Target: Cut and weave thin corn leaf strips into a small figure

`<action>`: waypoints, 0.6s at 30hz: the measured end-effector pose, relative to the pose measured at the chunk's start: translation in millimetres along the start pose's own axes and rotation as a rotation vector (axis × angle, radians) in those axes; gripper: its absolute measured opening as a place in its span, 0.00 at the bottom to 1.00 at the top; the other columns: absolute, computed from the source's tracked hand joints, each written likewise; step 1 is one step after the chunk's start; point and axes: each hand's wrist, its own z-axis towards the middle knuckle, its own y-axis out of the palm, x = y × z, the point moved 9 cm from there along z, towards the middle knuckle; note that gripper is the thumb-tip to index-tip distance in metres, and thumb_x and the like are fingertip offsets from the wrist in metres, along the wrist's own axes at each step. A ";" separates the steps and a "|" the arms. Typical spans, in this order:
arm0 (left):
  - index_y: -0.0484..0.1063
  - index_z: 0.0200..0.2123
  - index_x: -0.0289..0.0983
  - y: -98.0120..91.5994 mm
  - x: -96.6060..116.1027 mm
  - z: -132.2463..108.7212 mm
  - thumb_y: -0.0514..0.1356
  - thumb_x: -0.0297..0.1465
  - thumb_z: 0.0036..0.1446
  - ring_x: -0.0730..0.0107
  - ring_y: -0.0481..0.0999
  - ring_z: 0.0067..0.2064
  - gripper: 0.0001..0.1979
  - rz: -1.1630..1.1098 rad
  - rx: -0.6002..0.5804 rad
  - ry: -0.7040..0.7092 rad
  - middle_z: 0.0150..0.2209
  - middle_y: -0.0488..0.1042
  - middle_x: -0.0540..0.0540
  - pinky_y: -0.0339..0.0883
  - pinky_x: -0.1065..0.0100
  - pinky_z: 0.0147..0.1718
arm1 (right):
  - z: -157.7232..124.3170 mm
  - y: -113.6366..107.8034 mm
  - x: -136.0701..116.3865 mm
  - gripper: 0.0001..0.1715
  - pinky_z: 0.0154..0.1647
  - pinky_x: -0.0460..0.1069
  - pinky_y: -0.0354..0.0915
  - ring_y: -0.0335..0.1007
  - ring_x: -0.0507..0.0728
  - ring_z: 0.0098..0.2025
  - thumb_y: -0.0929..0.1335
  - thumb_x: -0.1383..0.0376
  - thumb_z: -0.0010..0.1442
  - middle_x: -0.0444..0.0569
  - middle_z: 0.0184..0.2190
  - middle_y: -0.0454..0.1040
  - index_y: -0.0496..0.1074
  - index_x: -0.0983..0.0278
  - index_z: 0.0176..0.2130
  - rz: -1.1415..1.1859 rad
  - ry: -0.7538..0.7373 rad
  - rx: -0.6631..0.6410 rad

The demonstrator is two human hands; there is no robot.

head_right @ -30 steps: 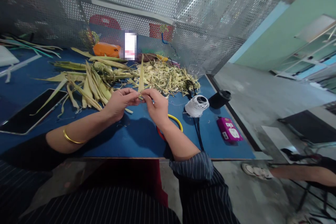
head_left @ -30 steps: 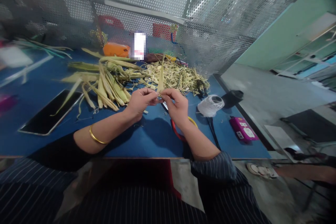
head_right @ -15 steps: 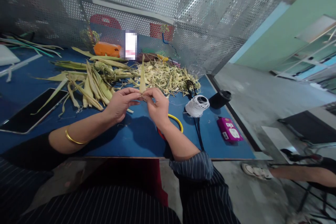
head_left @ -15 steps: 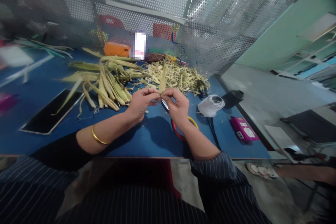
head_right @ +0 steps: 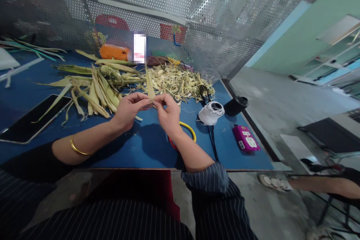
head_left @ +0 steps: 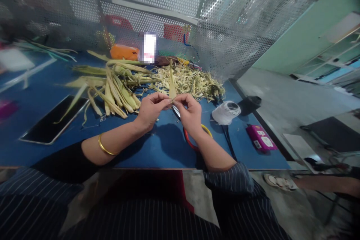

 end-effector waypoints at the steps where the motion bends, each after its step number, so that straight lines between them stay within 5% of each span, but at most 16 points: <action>1: 0.74 0.25 0.34 0.1 0.8 -0.1 0.69 0.32 0.43 0.74 0.74 0.29 0.09 -0.001 0.002 0.009 0.24 0.75 0.50 0.70 0.70 0.34 | -0.2 -0.2 0.6 0.04 0.37 0.49 0.65 0.68 0.52 0.31 0.67 0.67 0.58 0.43 0.28 0.73 0.70 0.62 0.30 -0.003 0.014 0.003; 5: 0.75 0.25 0.33 -1.2 2.8 -0.1 0.69 0.32 0.44 0.73 0.75 0.28 0.09 0.025 0.013 0.040 0.24 0.76 0.48 0.70 0.69 0.34 | -0.7 -2.2 7.0 0.03 0.35 0.48 0.65 0.67 0.51 0.30 0.69 0.67 0.56 0.42 0.27 0.72 0.69 0.62 0.32 0.055 0.077 0.032; 10: 0.76 0.26 0.33 -0.8 4.1 -1.0 0.69 0.35 0.46 0.71 0.76 0.29 0.10 0.091 -0.012 0.086 0.25 0.77 0.47 0.71 0.68 0.34 | 0.0 -1.6 23.3 0.13 0.35 0.47 0.67 0.70 0.49 0.31 0.71 0.68 0.52 0.40 0.30 0.72 0.65 0.60 0.38 0.230 0.157 0.060; 18: 0.76 0.26 0.33 0.7 4.6 -1.0 0.72 0.36 0.41 0.69 0.77 0.31 0.13 0.091 -0.007 0.028 0.27 0.78 0.46 0.72 0.67 0.37 | 2.6 1.4 27.9 0.12 0.32 0.46 0.67 0.69 0.49 0.29 0.70 0.67 0.53 0.40 0.28 0.71 0.64 0.60 0.37 0.251 0.159 0.024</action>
